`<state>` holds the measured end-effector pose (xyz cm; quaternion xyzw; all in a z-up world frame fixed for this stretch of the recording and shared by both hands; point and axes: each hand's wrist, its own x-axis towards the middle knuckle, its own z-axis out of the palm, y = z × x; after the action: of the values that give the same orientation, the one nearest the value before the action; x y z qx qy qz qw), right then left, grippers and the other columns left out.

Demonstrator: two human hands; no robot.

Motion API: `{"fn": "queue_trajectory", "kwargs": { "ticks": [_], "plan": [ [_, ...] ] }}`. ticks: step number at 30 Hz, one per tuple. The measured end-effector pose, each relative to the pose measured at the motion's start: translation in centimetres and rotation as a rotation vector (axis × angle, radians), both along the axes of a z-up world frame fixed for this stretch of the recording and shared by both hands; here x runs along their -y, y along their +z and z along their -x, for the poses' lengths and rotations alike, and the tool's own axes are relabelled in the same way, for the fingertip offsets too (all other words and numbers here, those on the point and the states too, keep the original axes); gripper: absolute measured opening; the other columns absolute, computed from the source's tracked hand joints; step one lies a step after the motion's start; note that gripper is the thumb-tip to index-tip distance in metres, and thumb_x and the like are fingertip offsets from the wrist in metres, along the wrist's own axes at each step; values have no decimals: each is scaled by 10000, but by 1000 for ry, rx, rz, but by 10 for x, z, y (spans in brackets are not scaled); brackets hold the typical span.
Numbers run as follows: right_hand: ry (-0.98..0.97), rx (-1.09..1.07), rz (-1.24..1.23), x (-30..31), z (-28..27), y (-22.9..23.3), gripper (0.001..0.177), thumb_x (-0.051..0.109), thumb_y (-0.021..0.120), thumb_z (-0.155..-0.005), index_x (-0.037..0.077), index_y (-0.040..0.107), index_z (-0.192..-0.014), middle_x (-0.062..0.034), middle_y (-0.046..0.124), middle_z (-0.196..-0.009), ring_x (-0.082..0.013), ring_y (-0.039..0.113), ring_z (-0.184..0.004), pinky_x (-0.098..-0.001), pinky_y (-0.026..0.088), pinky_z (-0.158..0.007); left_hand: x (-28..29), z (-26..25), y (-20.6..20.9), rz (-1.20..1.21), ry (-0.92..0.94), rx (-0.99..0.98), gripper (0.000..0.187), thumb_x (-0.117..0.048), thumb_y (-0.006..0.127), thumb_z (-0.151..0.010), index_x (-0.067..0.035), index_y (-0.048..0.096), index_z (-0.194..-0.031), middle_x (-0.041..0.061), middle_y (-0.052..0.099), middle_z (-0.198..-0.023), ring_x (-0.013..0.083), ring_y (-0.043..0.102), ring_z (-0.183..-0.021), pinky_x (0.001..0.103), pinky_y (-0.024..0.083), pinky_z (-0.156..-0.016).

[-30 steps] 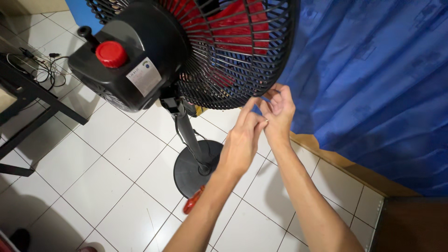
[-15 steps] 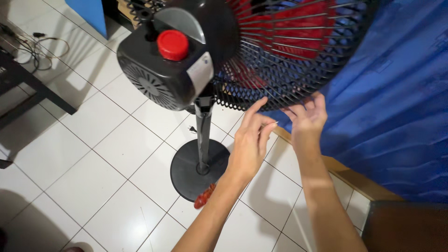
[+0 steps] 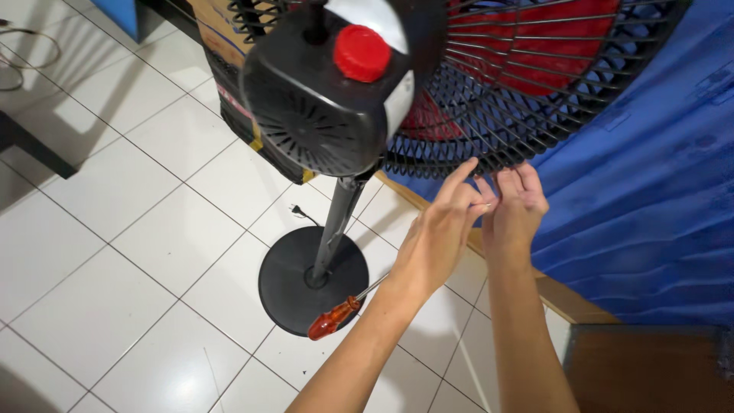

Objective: The person adjusts the fan head, then uses a screwdriver to tighten screws on the fan cage. They plug the fan into a wall socket and turn it on to test operation.

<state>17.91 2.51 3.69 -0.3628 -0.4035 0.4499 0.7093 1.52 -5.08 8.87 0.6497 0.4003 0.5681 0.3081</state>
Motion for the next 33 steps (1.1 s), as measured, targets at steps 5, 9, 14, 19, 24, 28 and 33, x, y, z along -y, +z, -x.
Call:
{"fn": "queue_trajectory", "kwargs": {
  "ticks": [5,9,14,19,24,28,33],
  "plan": [
    [-31,140,-86,5,-10,-2,241,-66,558,-1049,-91,592,-1287,-91,663,-1195,-143,629,-1069,-272,528,-959,2,-4,8,32,-41,-4,145,-130,582,-1001,10,555,-976,209,469,-1587,413,694,-1024,455,572,-789],
    [-28,83,-31,10,-8,2,281,-57,536,-1010,-68,594,-1285,-80,680,-1181,-138,651,-1038,-251,536,-927,-3,-6,7,-93,-34,-31,162,-154,586,-1022,5,560,-1001,260,507,-1516,403,685,-1099,445,572,-854],
    [38,94,-14,12,-25,-2,219,-79,537,-1036,-50,610,-1240,-66,665,-1159,-135,648,-1041,-254,538,-935,-9,-9,-3,-54,-127,64,162,-152,558,-1052,7,582,-1028,277,549,-1458,424,651,-1162,470,553,-912],
    [51,-8,158,5,-47,-12,173,-60,528,-1016,14,638,-1127,-45,663,-1033,-136,651,-915,-266,539,-807,-17,-12,-14,-88,-192,87,159,-149,574,-1050,8,590,-1038,268,548,-1467,425,626,-1202,483,518,-1013],
    [-74,-43,151,6,-43,-27,147,-77,562,-1016,51,620,-1060,-25,648,-994,-132,650,-892,-284,555,-782,-13,-7,-26,-173,-186,101,112,-127,618,-1031,-17,595,-1033,207,540,-1493,408,617,-1245,460,523,-1014],
    [-105,16,134,17,-18,-5,117,-40,585,-1013,38,628,-1089,-20,620,-964,-143,648,-868,-356,626,-820,6,-13,-42,-62,-201,163,118,-109,643,-1013,-20,616,-1085,156,636,-1321,351,683,-1063,421,561,-872],
    [-276,339,187,76,13,-3,287,154,622,-1013,-10,630,-1249,-69,688,-1129,-170,683,-1045,-332,578,-910,14,-16,-58,387,-216,478,133,-169,662,-1008,-41,658,-1044,71,760,-996,110,663,-712,252,488,-600]
  ]
}}
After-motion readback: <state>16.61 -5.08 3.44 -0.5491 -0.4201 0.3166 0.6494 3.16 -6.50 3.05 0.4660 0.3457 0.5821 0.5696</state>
